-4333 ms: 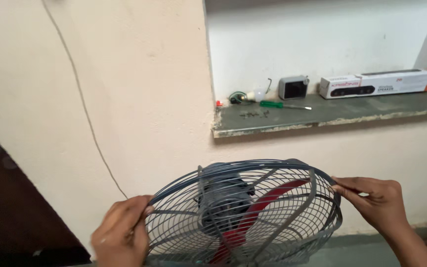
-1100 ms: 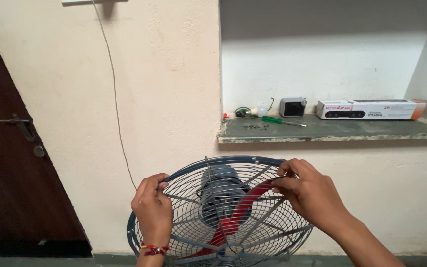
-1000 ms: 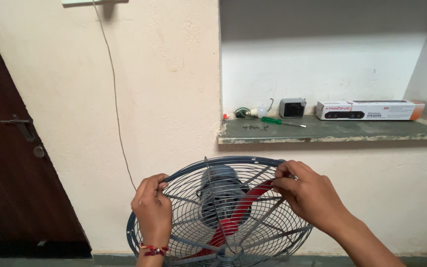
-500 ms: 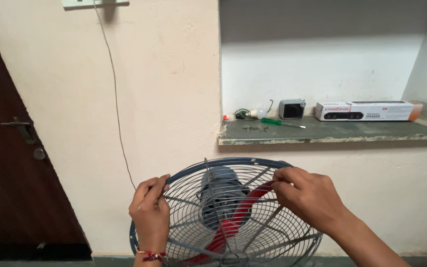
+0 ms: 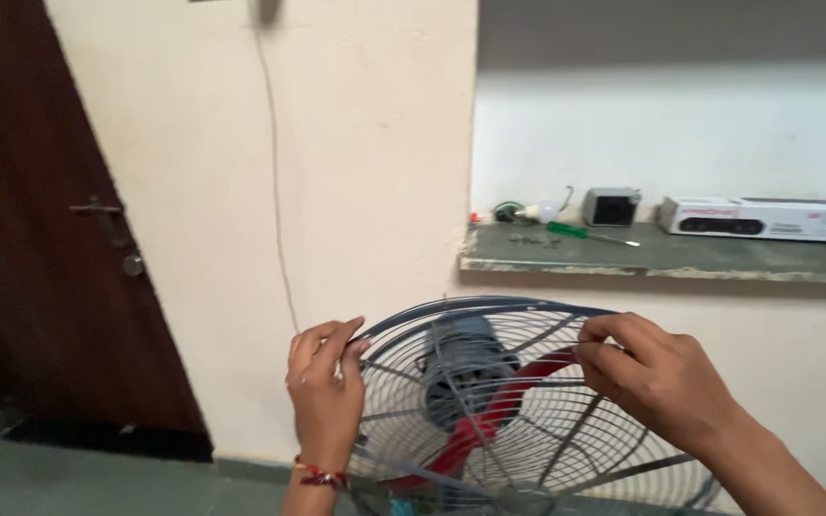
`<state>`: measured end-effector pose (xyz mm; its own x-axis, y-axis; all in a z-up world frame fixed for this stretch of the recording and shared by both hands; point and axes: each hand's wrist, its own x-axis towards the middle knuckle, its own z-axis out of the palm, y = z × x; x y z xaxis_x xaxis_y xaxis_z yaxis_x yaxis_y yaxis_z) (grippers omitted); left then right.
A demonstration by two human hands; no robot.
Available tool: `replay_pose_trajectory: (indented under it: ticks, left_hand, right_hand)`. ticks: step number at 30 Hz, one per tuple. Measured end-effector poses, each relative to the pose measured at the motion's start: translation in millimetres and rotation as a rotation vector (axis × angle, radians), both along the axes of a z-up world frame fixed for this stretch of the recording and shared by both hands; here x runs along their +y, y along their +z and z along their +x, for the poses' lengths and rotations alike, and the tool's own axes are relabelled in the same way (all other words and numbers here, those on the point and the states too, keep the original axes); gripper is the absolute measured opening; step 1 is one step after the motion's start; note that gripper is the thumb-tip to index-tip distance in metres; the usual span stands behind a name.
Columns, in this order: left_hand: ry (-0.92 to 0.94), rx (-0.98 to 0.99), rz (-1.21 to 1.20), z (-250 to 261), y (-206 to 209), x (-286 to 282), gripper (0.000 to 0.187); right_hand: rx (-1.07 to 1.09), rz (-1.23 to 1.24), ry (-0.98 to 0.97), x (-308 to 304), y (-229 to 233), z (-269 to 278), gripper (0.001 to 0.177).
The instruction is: The person reassembles a standing electric fan by attaching a red fan blade to the motor hub and securing it with a screwdriver. They then place the front wire cage over the blade and fasten it to the rear cage using screws.
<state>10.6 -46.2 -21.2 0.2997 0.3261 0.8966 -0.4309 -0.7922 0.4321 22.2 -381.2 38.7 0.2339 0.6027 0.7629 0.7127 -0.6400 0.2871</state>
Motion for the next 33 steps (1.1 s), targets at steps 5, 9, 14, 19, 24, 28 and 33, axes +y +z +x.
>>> replay_pose_trajectory:
  ticks: [5, 9, 14, 19, 24, 28, 33]
  left_hand:
    - [-0.078, 0.011, -0.044, -15, 13, -3, 0.017]
    - [-0.234, 0.074, -0.075, -30, 18, -18, 0.011]
    - [-0.338, 0.248, -0.011, -46, 26, -45, 0.018]
    - [-0.264, 0.409, -0.043, -42, 51, -55, 0.019]
    - [-0.283, 0.416, 0.121, -38, 66, -56, 0.01]
    - [-0.201, 0.248, 0.265, -33, 74, -58, 0.009]
    - [-0.157, 0.127, 0.374, -32, 86, -56, 0.014]
  right_hand:
    - [0.019, -0.071, 0.075, 11, -1, -3, 0.023]
    - [0.024, -0.057, 0.063, 13, 0, -6, 0.023]
    - [-0.042, 0.003, 0.04, 7, 1, -8, 0.022]
    - [-0.054, 0.018, 0.034, 0, -7, -10, 0.021]
    - [-0.085, 0.066, 0.056, 0, -10, -11, 0.021]
    - [-0.089, 0.098, 0.06, 0, -8, -14, 0.021]
    - [-0.087, 0.108, 0.076, 0, -3, -16, 0.021]
